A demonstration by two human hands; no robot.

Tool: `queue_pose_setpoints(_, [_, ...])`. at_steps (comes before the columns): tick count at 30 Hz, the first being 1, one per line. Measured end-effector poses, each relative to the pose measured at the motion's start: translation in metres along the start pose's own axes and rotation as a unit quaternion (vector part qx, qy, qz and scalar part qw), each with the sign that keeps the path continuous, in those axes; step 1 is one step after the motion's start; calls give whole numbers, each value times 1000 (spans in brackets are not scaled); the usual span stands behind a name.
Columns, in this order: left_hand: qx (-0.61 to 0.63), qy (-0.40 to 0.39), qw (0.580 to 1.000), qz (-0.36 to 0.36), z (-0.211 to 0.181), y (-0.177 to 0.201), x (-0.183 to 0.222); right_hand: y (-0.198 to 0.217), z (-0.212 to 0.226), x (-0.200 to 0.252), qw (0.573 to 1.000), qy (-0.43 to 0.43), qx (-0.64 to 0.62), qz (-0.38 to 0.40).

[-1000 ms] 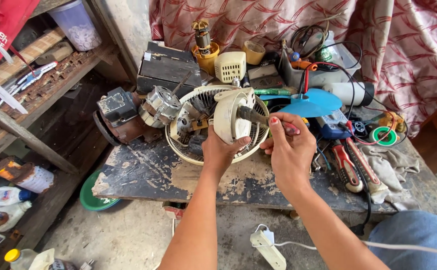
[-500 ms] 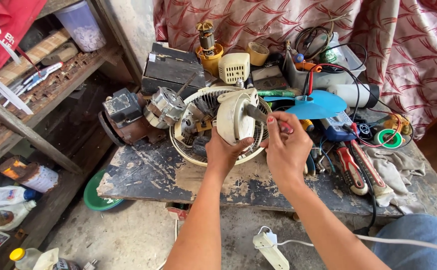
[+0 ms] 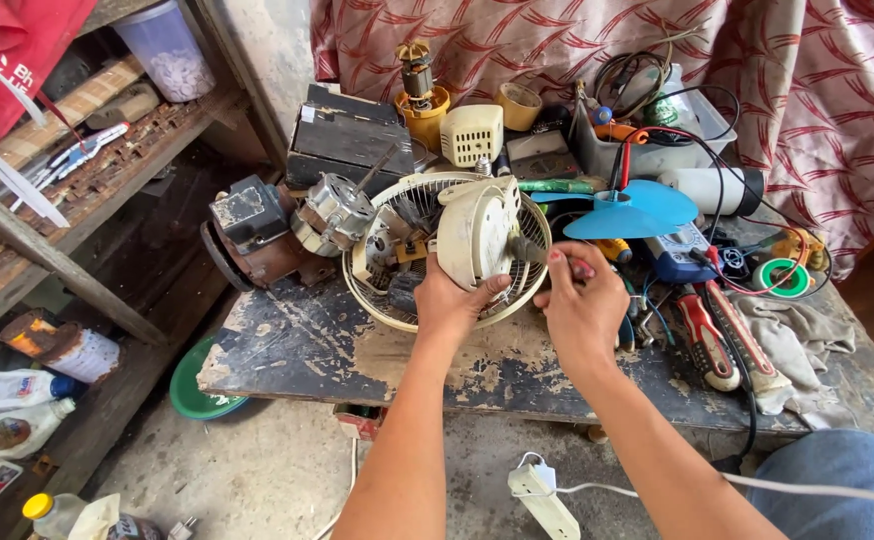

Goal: Cleaning the internal components of a disassembled electric fan motor using a small brush.

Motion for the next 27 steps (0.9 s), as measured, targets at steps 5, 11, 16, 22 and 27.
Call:
queue_pose_setpoints(5, [-23,-15,1000,15,-4,-1,5,10,6,4,999,-15,-28,-12])
queue_pose_setpoints(11, [-3,-18,1000,-6,-2,1,0,3,15,0,998,56,-27,-14])
queue_pose_setpoints(16, [-31,-16,999,11,-3,2,3,14,-13,6,999,-48,4,0])
queue_pose_setpoints(22, [-14,-41,999,0,-16,0,9,11,40,10,998,46,-27,-22])
queue_pose_setpoints(27, [-13,-27,999,13,-5,3,1,11,-7,8,1000,-6,17,3])
Point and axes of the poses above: each hand's wrist, its own x-axis away from the middle knuckle, its own y-axis out of the back of the hand, z = x × y, the point moved 4 cm from there along -x, towards the middle knuckle, and after that the axes turned 9 degrees about x, right-handed, at the moved point
